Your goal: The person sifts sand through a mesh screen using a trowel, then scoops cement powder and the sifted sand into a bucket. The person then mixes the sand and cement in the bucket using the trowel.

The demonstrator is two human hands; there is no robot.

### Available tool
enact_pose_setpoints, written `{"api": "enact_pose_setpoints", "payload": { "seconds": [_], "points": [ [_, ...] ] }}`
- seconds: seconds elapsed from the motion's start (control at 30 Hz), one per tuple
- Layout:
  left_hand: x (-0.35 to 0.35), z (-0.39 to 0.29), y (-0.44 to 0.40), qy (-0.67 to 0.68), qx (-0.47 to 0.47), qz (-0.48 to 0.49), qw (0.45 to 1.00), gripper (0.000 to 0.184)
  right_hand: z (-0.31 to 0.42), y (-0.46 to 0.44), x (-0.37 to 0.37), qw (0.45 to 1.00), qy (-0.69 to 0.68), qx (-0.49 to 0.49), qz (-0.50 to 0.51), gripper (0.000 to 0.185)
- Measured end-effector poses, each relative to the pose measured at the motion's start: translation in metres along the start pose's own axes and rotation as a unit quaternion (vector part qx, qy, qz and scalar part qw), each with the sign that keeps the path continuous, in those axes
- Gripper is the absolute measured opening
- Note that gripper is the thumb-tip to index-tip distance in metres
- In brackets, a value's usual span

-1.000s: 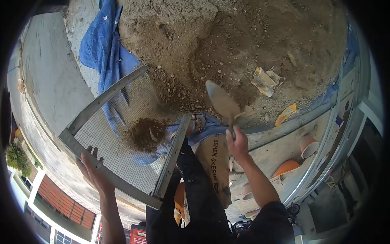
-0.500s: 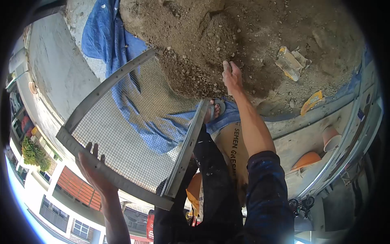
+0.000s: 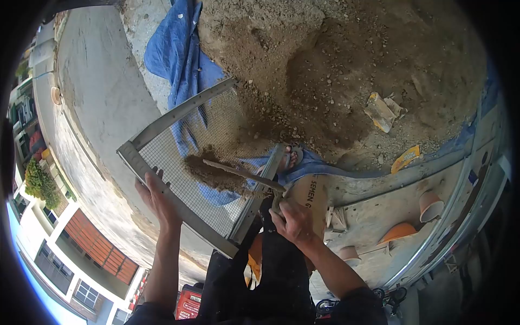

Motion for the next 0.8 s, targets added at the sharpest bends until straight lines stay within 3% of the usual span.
{"api": "enact_pose_setpoints", "payload": {
  "seconds": [0.07, 0.13, 0.17, 0.2, 0.23, 0.27, 0.33, 0.37, 0.5, 0.53, 0.57, 0.63, 0.73, 0.8],
  "points": [
    [0.000, 0.003, 0.001, -0.004, -0.006, -0.006, 1.000, 0.069, -0.064, 0.010, -0.013, 0.996, 0.075, 0.039, -0.014, 0.026],
    [0.004, -0.002, 0.004, 0.001, -0.018, -0.007, 1.000, 0.065, -0.179, 0.013, -0.022, 0.979, 0.091, 0.184, -0.009, 0.026],
    [0.004, -0.003, 0.004, -0.005, -0.021, -0.008, 1.000, 0.065, -0.227, 0.006, -0.033, 0.967, 0.204, 0.127, -0.082, 0.029],
    [0.004, -0.005, 0.005, -0.032, -0.016, -0.004, 0.999, 0.063, -0.296, -0.006, -0.033, 0.961, 0.125, 0.244, -0.026, 0.037],
    [0.007, -0.007, 0.004, -0.057, -0.011, 0.002, 0.998, 0.062, -0.354, -0.017, -0.035, 0.963, 0.146, 0.220, -0.058, 0.039],
    [0.008, -0.008, 0.005, -0.077, -0.010, -0.001, 0.997, 0.062, -0.421, -0.019, -0.029, 0.936, 0.154, 0.315, -0.010, 0.050],
    [0.008, -0.007, 0.005, -0.114, -0.007, -0.011, 0.993, 0.060, -0.468, -0.047, 0.002, 0.927, 0.239, 0.290, 0.014, 0.063],
    [0.007, -0.008, 0.004, -0.133, 0.001, -0.015, 0.991, 0.061, -0.453, -0.069, 0.025, 0.923, 0.183, 0.337, 0.045, 0.073],
    [0.023, -0.021, 0.015, -0.179, 0.040, 0.025, 0.983, 0.060, -0.398, -0.140, 0.145, 0.951, -0.037, 0.303, 0.053, 0.070],
    [0.026, -0.022, 0.014, -0.180, 0.043, 0.029, 0.982, 0.060, -0.358, -0.145, 0.150, 0.909, -0.166, 0.375, 0.076, 0.070],
    [0.024, -0.019, 0.012, -0.152, 0.019, 0.012, 0.988, 0.062, -0.345, -0.142, 0.154, 0.908, -0.169, 0.376, 0.073, 0.070],
    [0.018, -0.015, 0.009, -0.103, -0.007, 0.001, 0.995, 0.063, -0.327, -0.136, 0.166, 0.858, -0.326, 0.396, 0.036, 0.069],
    [0.022, -0.016, 0.009, -0.091, -0.010, 0.007, 0.996, 0.061, -0.311, -0.105, 0.150, 0.852, -0.358, 0.381, -0.018, 0.068],
    [0.020, -0.013, 0.008, -0.068, -0.012, 0.015, 0.997, 0.065, -0.283, -0.082, 0.124, 0.831, -0.395, 0.387, -0.059, 0.054]
  ]
}}
Point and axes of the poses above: each hand's wrist, its own y-axis away from the middle knuckle, its own x-axis out of the palm, z = x × y, the point moved 9 cm from there along -y, towards the middle knuckle, and after that the axes turned 10 degrees about y, right-handed, at the moved point
